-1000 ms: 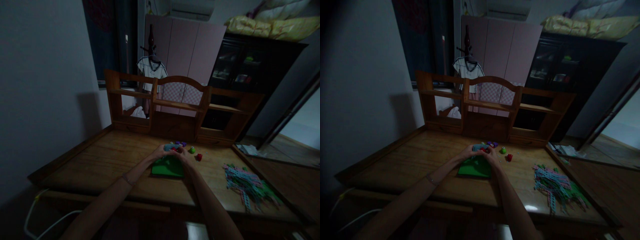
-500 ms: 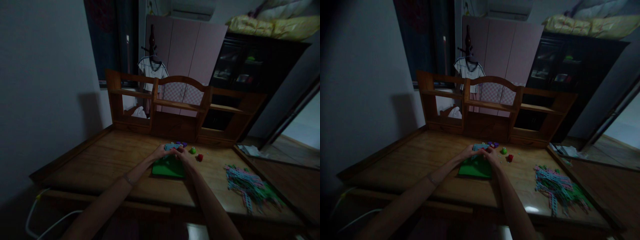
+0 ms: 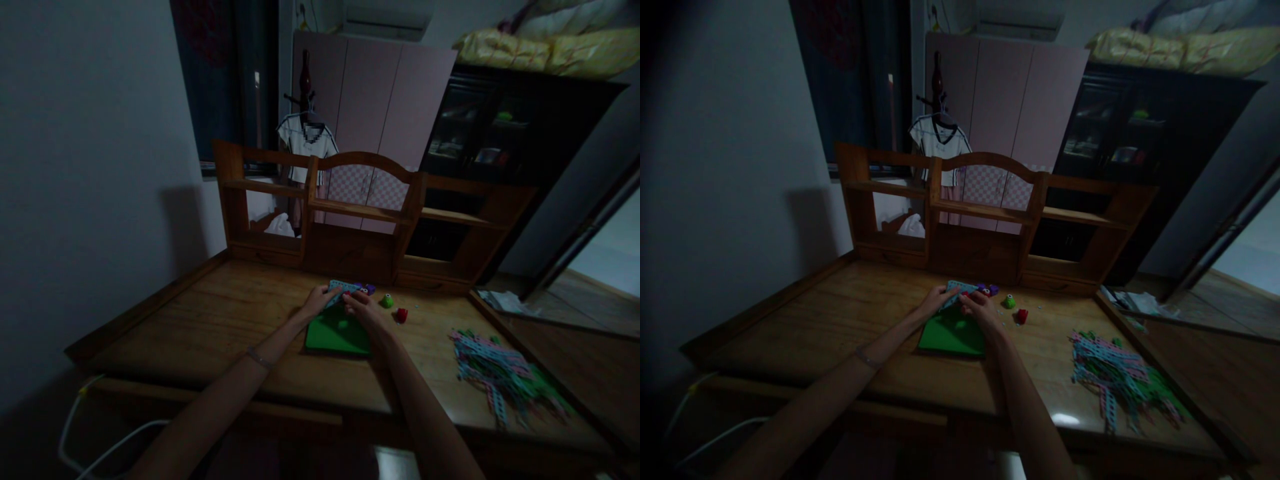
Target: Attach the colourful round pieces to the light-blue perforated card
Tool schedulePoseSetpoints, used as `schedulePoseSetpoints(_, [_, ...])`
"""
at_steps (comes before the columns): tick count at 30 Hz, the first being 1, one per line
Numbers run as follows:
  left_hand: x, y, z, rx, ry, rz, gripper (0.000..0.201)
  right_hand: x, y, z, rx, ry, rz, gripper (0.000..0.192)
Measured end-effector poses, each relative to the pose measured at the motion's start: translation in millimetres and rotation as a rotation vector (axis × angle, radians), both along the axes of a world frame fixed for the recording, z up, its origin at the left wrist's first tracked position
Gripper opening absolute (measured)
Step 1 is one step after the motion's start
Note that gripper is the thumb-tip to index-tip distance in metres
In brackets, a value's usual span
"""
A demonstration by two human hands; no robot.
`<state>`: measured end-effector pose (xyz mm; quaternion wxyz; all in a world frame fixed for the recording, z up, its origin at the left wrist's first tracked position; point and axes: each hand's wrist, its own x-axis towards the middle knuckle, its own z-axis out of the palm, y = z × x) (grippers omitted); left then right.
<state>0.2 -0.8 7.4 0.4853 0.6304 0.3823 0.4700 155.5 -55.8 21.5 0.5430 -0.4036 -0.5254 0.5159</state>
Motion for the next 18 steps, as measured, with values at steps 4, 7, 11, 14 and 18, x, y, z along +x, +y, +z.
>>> schedulePoseSetpoints(4, [-0.4, -1.8, 3.3, -0.06, -0.125, 0.018, 0.052, 3.6, 5.1, -4.1, -0.043, 0.043, 0.02, 0.03])
schedulePoseSetpoints(7, [-1.0, -7.6, 12.2, -0.12, -0.226, -0.004, 0.05, 6.9, 8.2, -5.0, -0.074, 0.097, 0.023, 0.031])
schedulePoseSetpoints(11, [-3.8, -16.5, 25.0, -0.115, -0.253, 0.002, 0.042, 13.2, 13.2, -9.1, -0.073, 0.167, -0.041, 0.03])
schedulePoseSetpoints(14, [-4.9, -19.3, 27.6, -0.09, -0.245, -0.008, 0.042, 18.0, 16.9, -12.3, -0.064, 0.203, -0.086, 0.032])
schedulePoseSetpoints(18, [-3.7, -17.3, 23.4, -0.108, -0.239, -0.03, 0.049, 23.5, 19.7, -10.8, -0.035, 0.233, -0.118, 0.035])
